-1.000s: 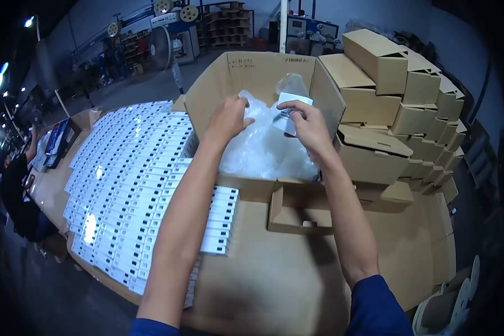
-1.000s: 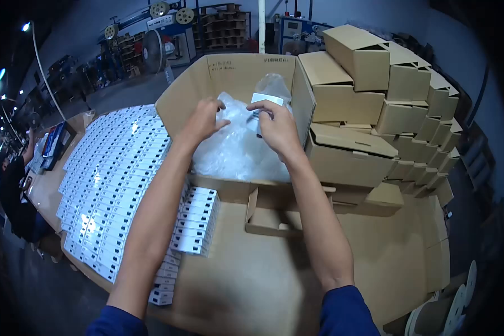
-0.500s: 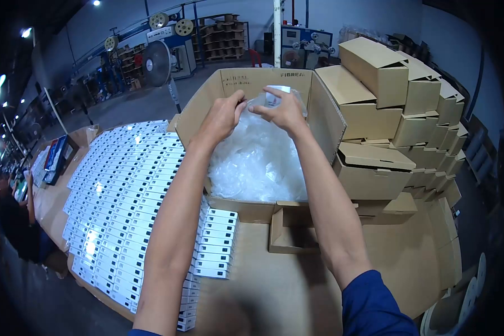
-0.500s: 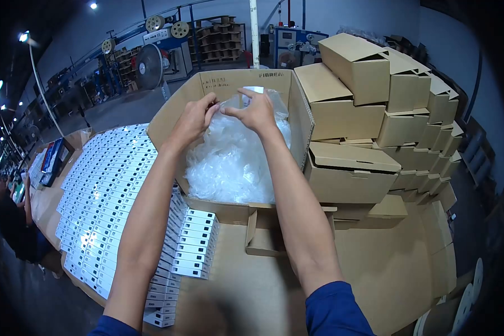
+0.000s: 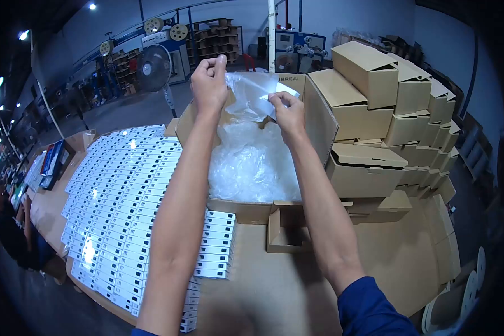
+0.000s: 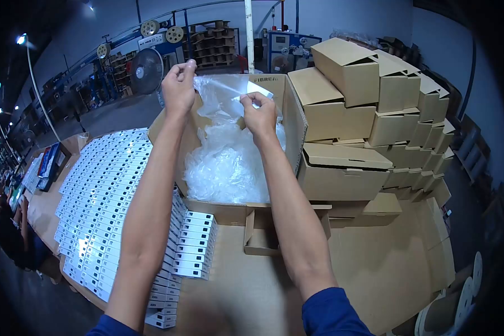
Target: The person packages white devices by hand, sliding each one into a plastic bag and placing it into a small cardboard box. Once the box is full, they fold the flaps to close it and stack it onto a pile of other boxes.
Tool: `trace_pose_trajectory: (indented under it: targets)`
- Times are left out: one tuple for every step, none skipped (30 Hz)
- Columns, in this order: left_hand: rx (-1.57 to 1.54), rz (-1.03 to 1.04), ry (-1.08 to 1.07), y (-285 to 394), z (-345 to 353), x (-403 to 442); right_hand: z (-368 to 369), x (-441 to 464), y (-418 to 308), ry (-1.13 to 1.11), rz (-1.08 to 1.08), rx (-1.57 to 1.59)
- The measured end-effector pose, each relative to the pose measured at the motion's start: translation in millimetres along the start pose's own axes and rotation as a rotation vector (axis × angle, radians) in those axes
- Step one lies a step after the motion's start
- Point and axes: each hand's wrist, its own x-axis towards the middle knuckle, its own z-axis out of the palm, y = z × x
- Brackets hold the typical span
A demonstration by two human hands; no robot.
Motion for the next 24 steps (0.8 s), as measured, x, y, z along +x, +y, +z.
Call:
trace_pose_trajectory:
  targets:
    - [0.023, 0.020, 0.044, 13, -2, -8, -1, -12, -17, 0.038, -0.072, -0.020]
    - [0.046, 0.040, 0.089, 22, -5, -16, -2, -25, -32, 0.077, -0.144, -0.038]
    - [0.075, 0.054, 0.133, 30, -10, -29, -5, -41, -47, 0.113, -0.207, -0.056]
    - [0.160, 0.145, 0.095, 43, -19, -51, -10, -60, -66, 0.101, -0.249, -0.083]
    - [0.243, 0.241, 0.057, 58, -29, -77, -16, -79, -82, 0.093, -0.271, -0.113]
    - [0.322, 0.337, 0.021, 68, -38, -101, -23, -99, -97, 0.084, -0.295, -0.145]
    - [0.231, 0.269, 0.015, 70, -45, -121, -31, -118, -104, 0.075, -0.319, -0.179]
    - [0.137, 0.203, 0.010, 70, -51, -139, -37, -135, -105, 0.061, -0.310, -0.135]
    - [0.043, 0.135, 0.006, 72, -57, -158, -46, -154, -106, 0.026, -0.287, -0.115]
    - [-0.013, 0.056, 0.001, 75, -65, -179, -57, -176, -104, -0.007, -0.260, -0.095]
    - [-0.067, -0.024, -0.007, 78, -74, -201, -67, -198, -103, -0.039, -0.229, -0.072]
    - [-0.118, -0.108, -0.013, 81, -84, -224, -79, -223, -102, -0.071, -0.183, -0.098]
    - [-0.168, -0.194, -0.019, 84, -94, -246, -90, -249, -101, -0.105, -0.137, -0.123]
    - [-0.167, -0.207, -0.025, 87, -103, -267, -99, -275, -100, -0.114, -0.064, -0.098]
    - [-0.162, -0.252, -0.034, 90, -113, -289, -108, -302, -98, -0.123, 0.014, -0.075]
    - [-0.157, -0.297, -0.042, 93, -123, -311, -118, -329, -88, -0.144, 0.071, -0.095]
    - [-0.152, -0.365, -0.049, 93, -131, -333, -129, -353, -76, -0.166, 0.125, -0.115]
    - [-0.147, -0.432, -0.060, 95, -140, -356, -140, -374, -72, -0.207, 0.159, -0.168]
    - [-0.184, -0.517, -0.097, 98, -149, -379, -148, -395, -71, -0.242, 0.211, -0.148]
    - [-0.226, -0.601, -0.134, 101, -158, -402, -150, -413, -71, -0.210, 0.257, -0.056]
    - [-0.269, -0.689, -0.171, 104, -165, -424, -152, -428, -72, -0.175, 0.304, 0.033]
    - [-0.270, -0.684, -0.149, 107, -170, -443, -157, -438, -73, -0.189, 0.317, 0.014]
    - [-0.270, -0.679, -0.129, 110, -176, -459, -162, -448, -74, -0.201, 0.330, -0.003]
    - [-0.272, -0.679, -0.107, 111, -179, -473, -167, -457, -75, -0.217, 0.339, -0.023]
